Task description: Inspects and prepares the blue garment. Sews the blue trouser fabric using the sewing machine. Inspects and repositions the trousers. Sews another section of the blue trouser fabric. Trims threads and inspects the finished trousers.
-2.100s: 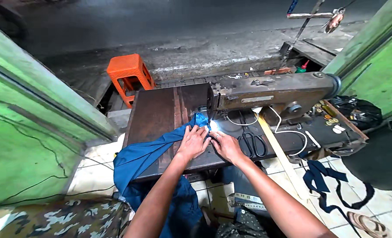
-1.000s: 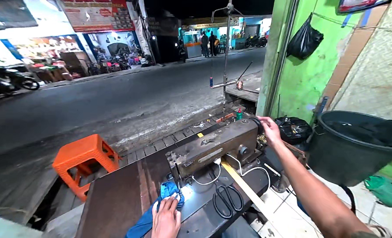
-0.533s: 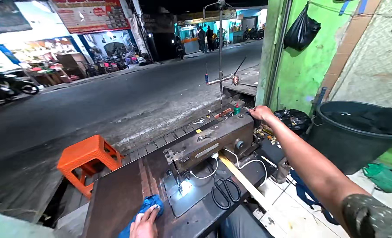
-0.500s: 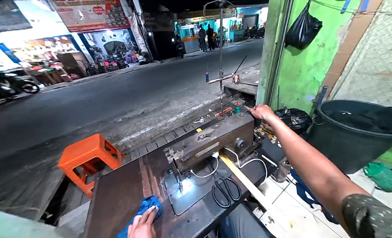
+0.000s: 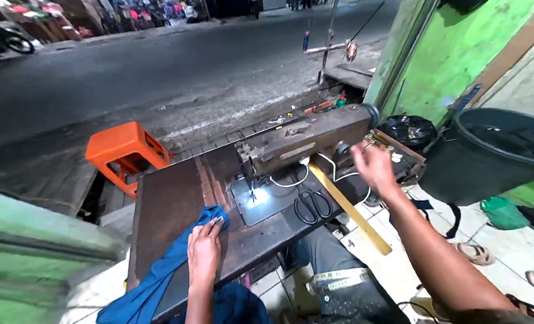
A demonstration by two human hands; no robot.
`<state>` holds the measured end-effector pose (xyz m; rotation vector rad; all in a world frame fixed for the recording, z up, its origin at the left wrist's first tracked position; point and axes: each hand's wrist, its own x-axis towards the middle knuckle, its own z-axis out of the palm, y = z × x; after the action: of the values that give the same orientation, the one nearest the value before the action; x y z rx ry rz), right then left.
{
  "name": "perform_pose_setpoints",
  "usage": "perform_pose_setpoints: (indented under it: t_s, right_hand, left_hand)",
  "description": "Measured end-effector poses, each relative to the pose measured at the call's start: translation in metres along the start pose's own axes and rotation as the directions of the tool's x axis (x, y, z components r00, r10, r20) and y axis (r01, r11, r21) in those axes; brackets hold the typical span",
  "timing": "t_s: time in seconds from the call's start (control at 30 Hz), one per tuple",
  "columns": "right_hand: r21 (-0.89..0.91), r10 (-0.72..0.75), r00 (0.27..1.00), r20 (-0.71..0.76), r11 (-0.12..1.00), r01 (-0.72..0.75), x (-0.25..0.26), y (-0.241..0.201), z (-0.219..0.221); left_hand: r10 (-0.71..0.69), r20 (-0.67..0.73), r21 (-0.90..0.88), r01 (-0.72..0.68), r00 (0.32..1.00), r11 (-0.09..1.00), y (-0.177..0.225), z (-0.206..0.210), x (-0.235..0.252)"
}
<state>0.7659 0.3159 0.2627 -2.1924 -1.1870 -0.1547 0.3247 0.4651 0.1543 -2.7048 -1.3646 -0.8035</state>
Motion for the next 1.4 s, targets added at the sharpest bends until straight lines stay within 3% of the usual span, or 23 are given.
perform_pose_setpoints:
  t_s: [0.07, 0.13, 0.33, 0.5, 0.6, 0.67, 0.73, 0.8, 0.87, 0.93, 1.2, 1.4]
  right_hand:
    - [-0.054, 0.0, 0.928, 0.371, 0.998, 0.022, -0.046, -0.038, 0.027]
    - [-0.158, 0.07, 0.824, 0.562, 0.987, 0.024, -0.076, -0.064, 0.058]
    - [-0.346, 0.231, 0.728, 0.646, 0.938, 0.01, -0.08, -0.107, 0.068]
    - [-0.29, 0.284, 0.698, 0.658, 0.95, -0.113, -0.068, -0.077, 0.047]
    - [-0.144, 0.204, 0.676, 0.708, 0.979, -0.145, -0.09, -0.061, 0.028]
    - [0.109, 0.054, 0.583, 0.811, 0.964, -0.241, -0.108, -0.058, 0.027]
    - [0.356, -0.126, 0.425, 0.897, 0.775, -0.522, -0.13, -0.07, 0.038]
    - [0.388, -0.264, 0.285, 0.922, 0.59, -0.709, -0.143, -0.097, 0.049]
    - [0.336, -0.325, 0.177, 0.929, 0.541, -0.771, -0.145, -0.125, 0.066]
    - [0.275, -0.3, 0.118, 0.946, 0.557, -0.784, -0.145, -0.149, 0.08]
    - [0.225, -0.216, 0.12, 0.969, 0.571, -0.79, -0.139, -0.177, 0.102]
    - [0.262, -0.17, 0.199, 0.965, 0.652, -0.712, -0.141, -0.168, 0.098]
  left_hand:
    - [0.013, -0.002, 0.012, -0.013, 1.0, 1.0, -0.001, 0.001, 0.0]
    - [0.035, -0.026, 0.016, -0.035, 0.999, 0.999, -0.003, 0.003, -0.001]
    - [-0.013, -0.037, 0.042, 0.015, 0.999, 0.999, 0.001, 0.003, 0.002]
    - [-0.043, 0.039, 0.029, 0.042, 0.998, 0.999, 0.005, -0.003, 0.007]
    - [-0.06, 0.092, 0.012, 0.059, 0.994, 0.998, 0.011, -0.011, 0.007]
    - [-0.054, 0.083, 0.001, 0.054, 0.995, 0.999, 0.009, -0.011, 0.005]
    - [-0.038, 0.048, -0.003, 0.038, 0.998, 0.999, 0.005, -0.007, 0.003]
    - [-0.004, 0.0, -0.004, 0.004, 1.0, 1.0, 0.003, -0.002, 0.001]
    - [0.029, -0.035, 0.018, -0.028, 0.999, 0.999, 0.002, 0.0, 0.0]
    - [0.052, -0.057, 0.042, -0.049, 0.997, 0.998, 0.001, 0.001, 0.0]
    - [0.101, -0.098, 0.063, -0.095, 0.99, 0.993, 0.0, 0.003, -0.001]
    - [0.093, -0.107, 0.071, -0.085, 0.99, 0.994, -0.003, 0.007, -0.001]
